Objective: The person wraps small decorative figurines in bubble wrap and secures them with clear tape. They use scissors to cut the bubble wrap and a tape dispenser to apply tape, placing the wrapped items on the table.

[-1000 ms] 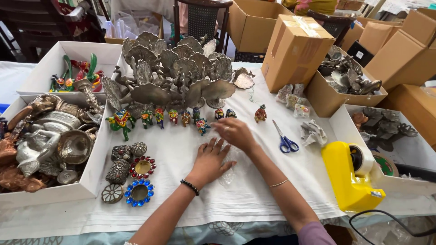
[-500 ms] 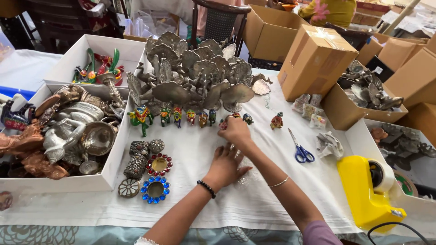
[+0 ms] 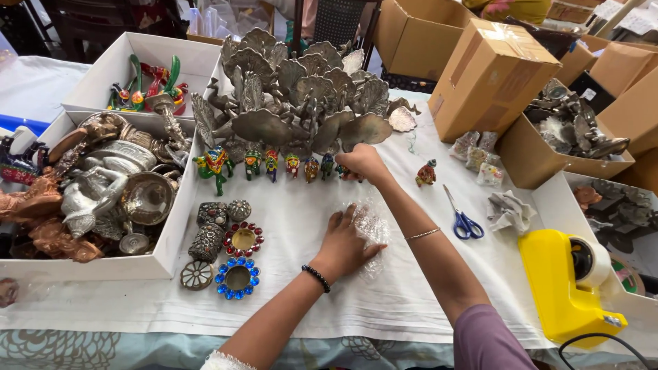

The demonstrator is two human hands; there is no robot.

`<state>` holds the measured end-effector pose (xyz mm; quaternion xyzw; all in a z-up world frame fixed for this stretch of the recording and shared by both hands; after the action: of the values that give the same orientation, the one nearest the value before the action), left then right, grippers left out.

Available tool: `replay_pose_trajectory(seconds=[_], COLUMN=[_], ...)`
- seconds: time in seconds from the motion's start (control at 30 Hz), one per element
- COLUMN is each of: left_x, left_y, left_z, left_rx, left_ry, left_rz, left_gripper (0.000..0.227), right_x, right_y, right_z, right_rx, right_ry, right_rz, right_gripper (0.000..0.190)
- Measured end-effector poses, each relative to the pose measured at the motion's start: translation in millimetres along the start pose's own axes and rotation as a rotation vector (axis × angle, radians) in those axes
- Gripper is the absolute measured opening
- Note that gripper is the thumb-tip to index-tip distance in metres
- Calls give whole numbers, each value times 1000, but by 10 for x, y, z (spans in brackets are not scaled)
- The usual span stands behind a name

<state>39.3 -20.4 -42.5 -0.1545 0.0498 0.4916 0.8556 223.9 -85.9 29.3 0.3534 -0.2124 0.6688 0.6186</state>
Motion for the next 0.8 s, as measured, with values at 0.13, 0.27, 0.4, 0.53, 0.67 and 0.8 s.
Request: replay_pose_trajectory(seconds=[0.13,0.27,0.4,0.53,0.67,0.8], left_x=[65,31,3,111,47,48], left_y=[-39,-14,-29,-71,-46,-118], left_z=[-169,-84,3,-299,-83,-244], left_rx=[-89,-30,73,-133,-297,-210], left_ry=[20,-2,3,29,84,126], left_rz=[-35,-21,13,-34,-142,-208], left_gripper=[70,70,67,64,68,71], right_x=[-68,-84,-83,-309,-750,-1612], right_y=[-73,-75,-33,-166,-105,-258], right_z=[-79,-70,93,412,1079,1456], right_rx=[11,7,19,21,-400,-392], right_ry=[41,-3,-26,-137,364,730], right_rz=[-23,-9,-44,38,159,144], right_gripper=[41,40,36,39,42,46])
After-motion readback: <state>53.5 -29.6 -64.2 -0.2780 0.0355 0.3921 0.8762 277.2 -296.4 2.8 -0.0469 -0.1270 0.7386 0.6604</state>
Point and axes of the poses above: each hand's wrist, its own y-axis away from the middle knuckle, its own z-axis out of the back of the hand, x = y × z, the point moved 3 cm from there along -y, towards the middle knuckle, and after that the axes turned 1 degree about -z, right-handed, at the moved point
